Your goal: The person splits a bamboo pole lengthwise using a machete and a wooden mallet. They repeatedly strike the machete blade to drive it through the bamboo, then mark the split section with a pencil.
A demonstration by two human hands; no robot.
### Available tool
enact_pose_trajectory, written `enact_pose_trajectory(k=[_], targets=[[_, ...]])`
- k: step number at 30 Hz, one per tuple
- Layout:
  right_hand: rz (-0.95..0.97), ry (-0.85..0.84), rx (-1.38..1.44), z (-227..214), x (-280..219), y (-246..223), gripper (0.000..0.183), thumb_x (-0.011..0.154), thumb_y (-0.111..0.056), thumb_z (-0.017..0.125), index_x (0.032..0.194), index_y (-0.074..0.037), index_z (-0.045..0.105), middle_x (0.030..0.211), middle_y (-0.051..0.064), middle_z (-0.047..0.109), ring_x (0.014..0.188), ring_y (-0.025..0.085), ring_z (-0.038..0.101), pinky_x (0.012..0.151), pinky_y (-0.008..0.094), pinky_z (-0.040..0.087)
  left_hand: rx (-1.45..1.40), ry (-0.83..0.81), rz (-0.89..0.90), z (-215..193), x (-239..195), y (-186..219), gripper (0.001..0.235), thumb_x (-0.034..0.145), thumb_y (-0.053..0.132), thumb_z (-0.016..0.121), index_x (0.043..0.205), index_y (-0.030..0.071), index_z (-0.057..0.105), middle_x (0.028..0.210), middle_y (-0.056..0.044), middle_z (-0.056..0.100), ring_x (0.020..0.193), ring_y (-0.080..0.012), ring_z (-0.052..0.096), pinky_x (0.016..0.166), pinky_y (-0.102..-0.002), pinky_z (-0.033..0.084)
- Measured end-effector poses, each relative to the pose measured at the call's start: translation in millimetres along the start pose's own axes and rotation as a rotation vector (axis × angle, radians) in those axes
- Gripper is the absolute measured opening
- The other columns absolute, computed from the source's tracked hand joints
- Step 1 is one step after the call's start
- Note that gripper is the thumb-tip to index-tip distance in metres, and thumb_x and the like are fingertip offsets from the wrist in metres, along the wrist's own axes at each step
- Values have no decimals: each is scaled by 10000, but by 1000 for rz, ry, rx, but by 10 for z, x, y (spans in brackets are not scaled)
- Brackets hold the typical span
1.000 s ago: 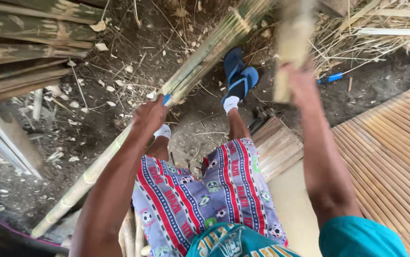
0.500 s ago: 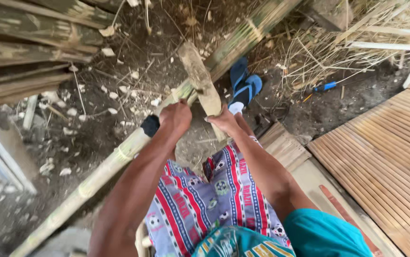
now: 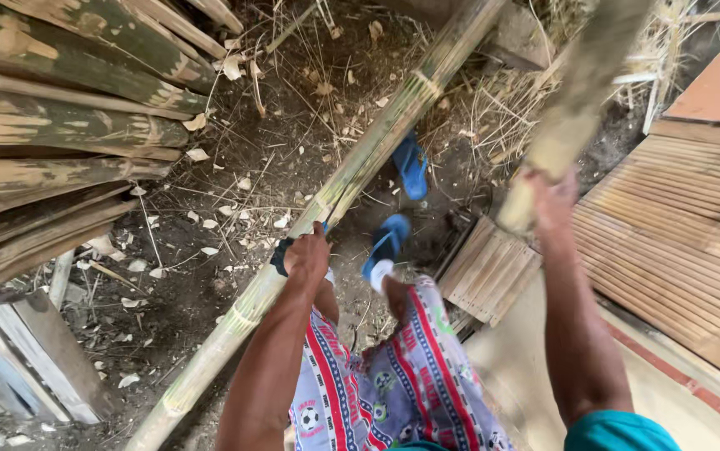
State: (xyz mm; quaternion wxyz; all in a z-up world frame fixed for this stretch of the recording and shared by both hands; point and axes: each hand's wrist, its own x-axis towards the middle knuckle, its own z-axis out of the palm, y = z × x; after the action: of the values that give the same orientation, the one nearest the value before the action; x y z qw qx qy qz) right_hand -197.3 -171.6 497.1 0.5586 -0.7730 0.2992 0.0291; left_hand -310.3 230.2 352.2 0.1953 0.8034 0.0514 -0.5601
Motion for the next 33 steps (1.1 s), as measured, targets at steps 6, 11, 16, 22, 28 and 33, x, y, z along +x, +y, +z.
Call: enact_pose_trajectory(k=[6,11,16,22,28,33], targets=[[101,11,-297,988,-133,989,721,847,-116,741,1461,-46,369,1164,166,669,985,297,676,850,419,608,31,11,17,-45,-23,2,530,1043,151,439,1564,94,368,1202,-254,714,1086,-414,720,854,-520,606],[407,-751,-1064,1614,-1058,1668,987,777,-305,862,1565,-62,319,1305,258,664,1209,421,628,1050,481,514,116,57,-65,38,74,240,516,970,169,525,1471,73,446,1236,-237,672,1120,-416,681,871,-516,584],[492,-586,-556,1161,-972,1501,906,746,-213,913,1457,-44,378,1305,200,645,1120,301,680,975,397,568,175,47,-87,-42,-124,151,409,1003,188,526,1400,93,545,1243,-193,697,1160,-387,682,902,-523,586],[174,-234,22,-118,-49,767,816,933,16,661,1600,-54,198,1336,156,681,1065,221,737,831,337,685,234,91,-97,-68,-106,64,386,1041,134,464,1419,107,537,1194,-238,703,1104,-430,692,879,-556,580],[119,-2,-31,460,171,1543,933,854,-109,792,1550,-54,172,1333,183,645,1100,284,704,891,387,610,235,69,-42,171,-382,-205,511,1011,299,528,1464,78,444,1106,-277,705,1036,-464,688,876,-564,554],[329,-701,-665,1296,-1641,2513,922,765,-142,861,1491,-35,302,1269,210,651,1121,343,652,965,426,544,165,-105,-201,423,-72,162,343,999,129,499,1297,14,622,1149,-236,715,1033,-380,748,840,-534,619]])
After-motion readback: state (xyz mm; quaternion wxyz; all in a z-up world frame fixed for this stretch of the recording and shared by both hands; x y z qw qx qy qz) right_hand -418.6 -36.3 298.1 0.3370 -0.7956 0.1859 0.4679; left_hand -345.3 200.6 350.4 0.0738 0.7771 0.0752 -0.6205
